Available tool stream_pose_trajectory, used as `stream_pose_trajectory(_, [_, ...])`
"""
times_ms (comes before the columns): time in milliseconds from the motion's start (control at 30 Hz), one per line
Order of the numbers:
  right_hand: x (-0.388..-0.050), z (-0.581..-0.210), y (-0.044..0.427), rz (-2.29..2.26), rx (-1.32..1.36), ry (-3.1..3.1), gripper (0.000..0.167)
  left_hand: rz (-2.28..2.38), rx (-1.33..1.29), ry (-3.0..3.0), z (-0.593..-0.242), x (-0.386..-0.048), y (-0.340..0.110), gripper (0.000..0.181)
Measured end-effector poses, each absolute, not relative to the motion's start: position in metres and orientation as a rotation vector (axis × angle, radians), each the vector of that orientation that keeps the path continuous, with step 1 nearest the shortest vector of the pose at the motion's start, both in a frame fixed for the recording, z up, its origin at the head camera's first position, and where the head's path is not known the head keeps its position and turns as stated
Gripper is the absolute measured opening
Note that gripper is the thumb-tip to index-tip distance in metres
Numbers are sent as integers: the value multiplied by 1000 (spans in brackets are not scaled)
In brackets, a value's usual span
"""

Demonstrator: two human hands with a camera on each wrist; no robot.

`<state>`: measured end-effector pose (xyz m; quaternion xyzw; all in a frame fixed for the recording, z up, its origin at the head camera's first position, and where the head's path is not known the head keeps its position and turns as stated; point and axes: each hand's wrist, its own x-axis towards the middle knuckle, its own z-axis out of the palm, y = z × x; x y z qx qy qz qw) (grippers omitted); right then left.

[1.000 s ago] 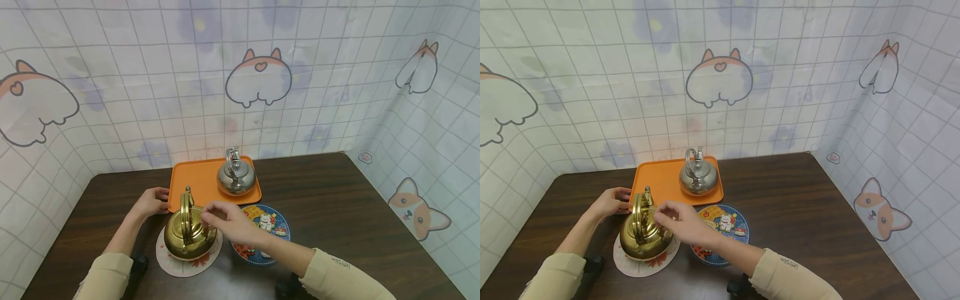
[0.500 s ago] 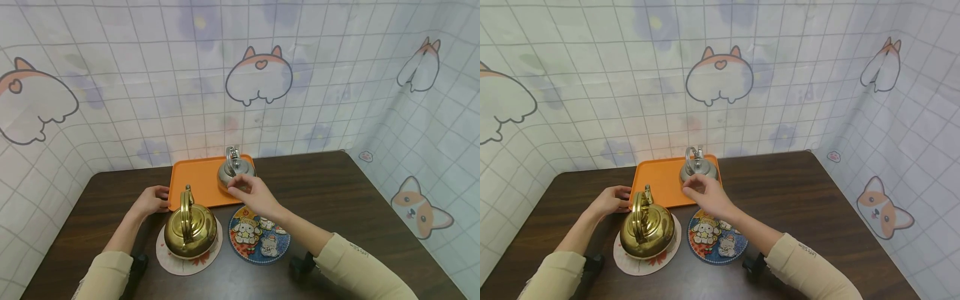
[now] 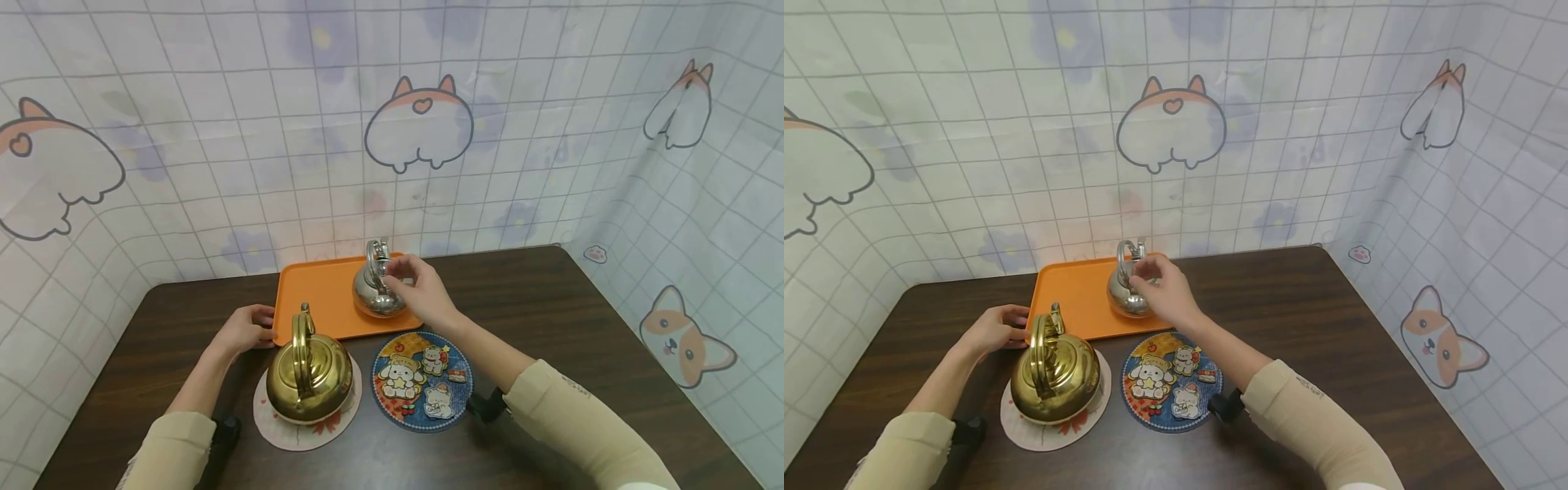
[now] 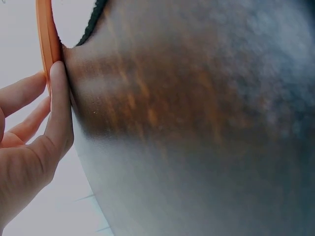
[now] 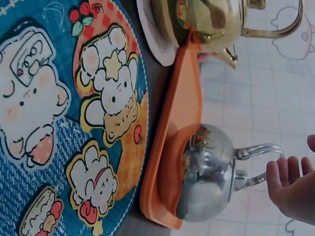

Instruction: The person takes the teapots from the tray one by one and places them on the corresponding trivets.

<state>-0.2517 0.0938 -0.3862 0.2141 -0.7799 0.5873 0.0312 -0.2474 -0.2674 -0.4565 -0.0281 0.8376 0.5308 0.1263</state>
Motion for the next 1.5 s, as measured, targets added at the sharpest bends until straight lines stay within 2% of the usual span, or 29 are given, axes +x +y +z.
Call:
stream_pose_trajectory(233, [-262,-389,91,1826,639,-2439,39,1546,-75,2430,-456,-247,-268,59])
stream_pose_trajectory(400, [-267,-390,89,1882,649,-2452,39,1540,-76,2439,-456,-248,-268,57])
stream_pose_trajectory(1100, [-279,-393,77,1990,502,-2537,34,1544,-92,2429,-456,-247,-268,58])
stream_pose_trajectory(1500, [-282,-395,77,2157,379,-2455,20,1564,-73,2418,-454,-245,-268,59])
